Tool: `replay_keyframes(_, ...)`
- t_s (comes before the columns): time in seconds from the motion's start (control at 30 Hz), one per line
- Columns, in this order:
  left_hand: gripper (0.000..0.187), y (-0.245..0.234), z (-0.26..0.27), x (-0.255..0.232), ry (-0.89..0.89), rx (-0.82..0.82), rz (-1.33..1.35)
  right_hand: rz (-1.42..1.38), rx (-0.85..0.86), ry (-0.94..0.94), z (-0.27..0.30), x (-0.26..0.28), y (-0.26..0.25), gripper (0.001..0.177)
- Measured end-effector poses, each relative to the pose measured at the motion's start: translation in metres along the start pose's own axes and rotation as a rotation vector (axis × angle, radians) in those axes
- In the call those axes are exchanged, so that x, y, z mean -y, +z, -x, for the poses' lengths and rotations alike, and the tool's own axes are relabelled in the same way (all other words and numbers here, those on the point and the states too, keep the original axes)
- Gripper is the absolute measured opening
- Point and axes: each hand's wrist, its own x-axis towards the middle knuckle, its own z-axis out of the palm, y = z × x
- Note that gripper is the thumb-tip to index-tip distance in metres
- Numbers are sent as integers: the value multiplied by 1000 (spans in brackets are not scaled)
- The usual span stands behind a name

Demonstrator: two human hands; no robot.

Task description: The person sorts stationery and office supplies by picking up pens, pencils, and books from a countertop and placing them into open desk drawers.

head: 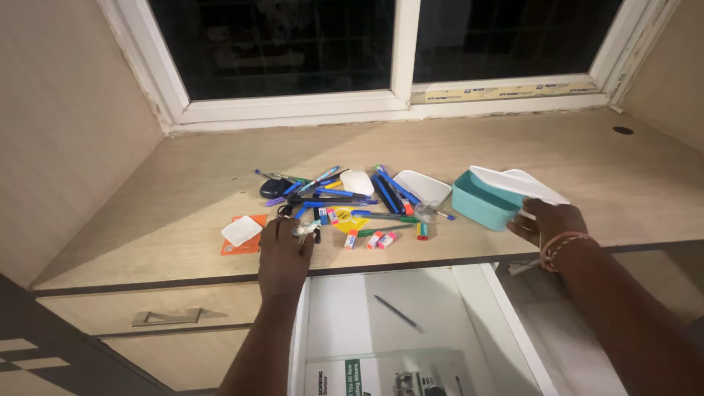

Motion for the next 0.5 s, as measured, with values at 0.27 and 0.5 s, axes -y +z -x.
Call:
replay_keyframes(0.27, 42, -1, -1, 1, -6, 17, -4, 95, 17, -57, -18, -19, -18, 41)
replay_keyframes(0.5, 42, -2, -1, -2, 18, 9, -16, 124, -161, -141, 2, -27, -4, 55)
